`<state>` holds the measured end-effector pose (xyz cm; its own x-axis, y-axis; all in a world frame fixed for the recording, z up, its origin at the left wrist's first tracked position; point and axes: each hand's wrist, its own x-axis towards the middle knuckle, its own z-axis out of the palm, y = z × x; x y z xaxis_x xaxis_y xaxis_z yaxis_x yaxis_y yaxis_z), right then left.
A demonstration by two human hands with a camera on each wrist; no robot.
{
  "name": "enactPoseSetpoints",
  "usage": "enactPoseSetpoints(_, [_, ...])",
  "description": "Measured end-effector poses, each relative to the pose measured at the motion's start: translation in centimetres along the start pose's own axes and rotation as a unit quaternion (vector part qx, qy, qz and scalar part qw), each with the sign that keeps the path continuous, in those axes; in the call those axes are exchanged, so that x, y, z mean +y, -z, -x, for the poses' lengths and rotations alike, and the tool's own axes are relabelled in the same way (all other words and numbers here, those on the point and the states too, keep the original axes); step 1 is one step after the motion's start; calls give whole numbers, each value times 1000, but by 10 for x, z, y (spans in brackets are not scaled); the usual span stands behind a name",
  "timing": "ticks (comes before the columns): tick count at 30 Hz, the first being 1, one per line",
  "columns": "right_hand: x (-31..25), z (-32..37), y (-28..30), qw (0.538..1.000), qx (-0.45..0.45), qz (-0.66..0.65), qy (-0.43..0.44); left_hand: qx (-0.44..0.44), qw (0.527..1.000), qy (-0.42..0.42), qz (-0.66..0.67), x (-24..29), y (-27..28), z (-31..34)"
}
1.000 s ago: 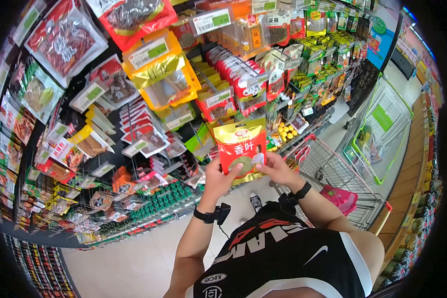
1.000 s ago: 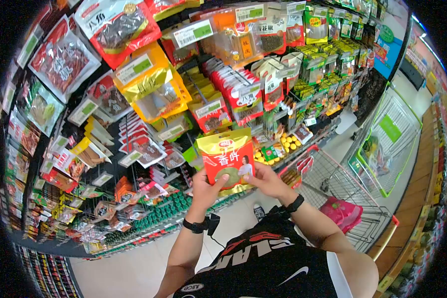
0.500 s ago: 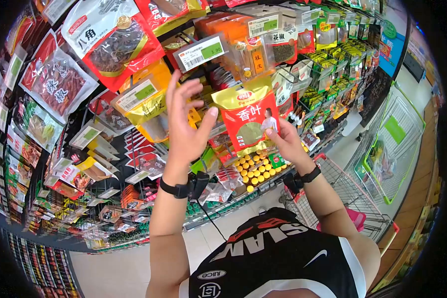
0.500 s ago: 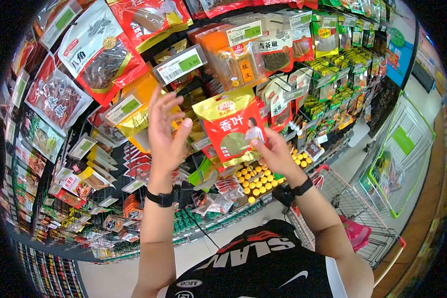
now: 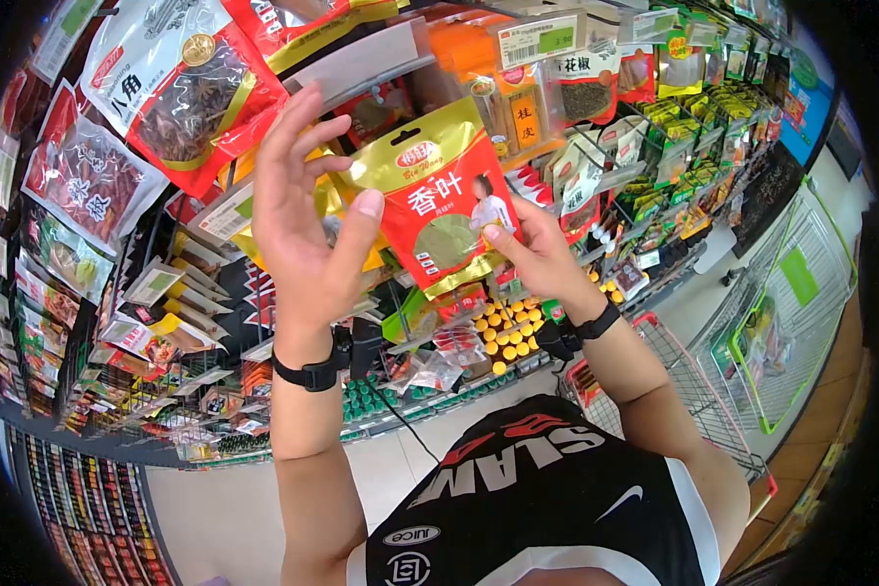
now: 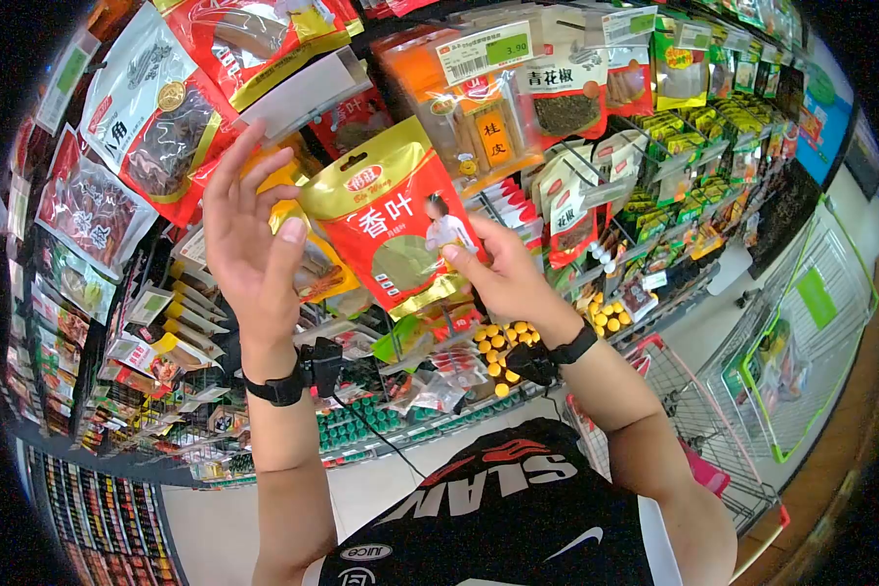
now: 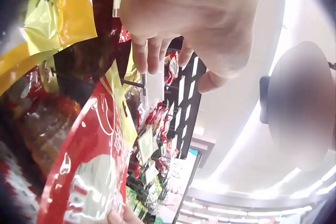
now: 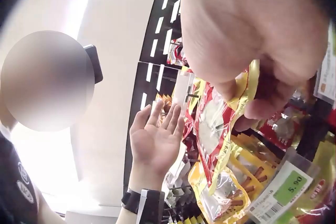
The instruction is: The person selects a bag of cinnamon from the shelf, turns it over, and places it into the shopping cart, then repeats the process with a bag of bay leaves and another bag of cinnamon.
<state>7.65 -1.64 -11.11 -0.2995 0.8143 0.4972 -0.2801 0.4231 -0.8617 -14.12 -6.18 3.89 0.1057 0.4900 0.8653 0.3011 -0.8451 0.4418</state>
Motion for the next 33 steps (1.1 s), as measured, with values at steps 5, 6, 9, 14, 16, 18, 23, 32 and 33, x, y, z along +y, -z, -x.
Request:
enactPoseSetpoints(5, [-6, -22, -4, 999, -28, -19, -24, -13, 997, -17, -69, -1, -2, -1])
enactPoseSetpoints(6, [-3, -26, -4, 999, -34, -14, -17, -17, 996, -26, -89, -2, -1, -2])
enactPoseSetpoints(9, [-2, -33, -4, 999, -43, -15, -13, -25, 989, -47, -140, -4, 1, -4])
enactPoseSetpoints(14, [3, -39, -3, 999, -36, -24, -6, -37, 983, -49, -171, -3, -3, -3])
enactPoseSetpoints(16, [5, -43, -4, 999, -32, -18, 23, -33, 982, -54, -179, -6, -6, -1])
enactPoseSetpoints(18, [11, -48, -5, 996, -23, 4, 88, -34, 978, -62, -197, -8, -6, -1])
enactPoseSetpoints(23, [10, -53, -3, 996, -28, 16, 80, -18, 981, -51, -184, -7, -12, 0])
enactPoseSetpoints(32, [7, -60, -15, 990, -16, -139, -5, -62, 951, -84, -290, -20, -26, 24])
enactPoseSetpoints(33, [9, -56, -16, 991, -18, -135, 3, -76, 950, -91, -290, -24, -29, 26])
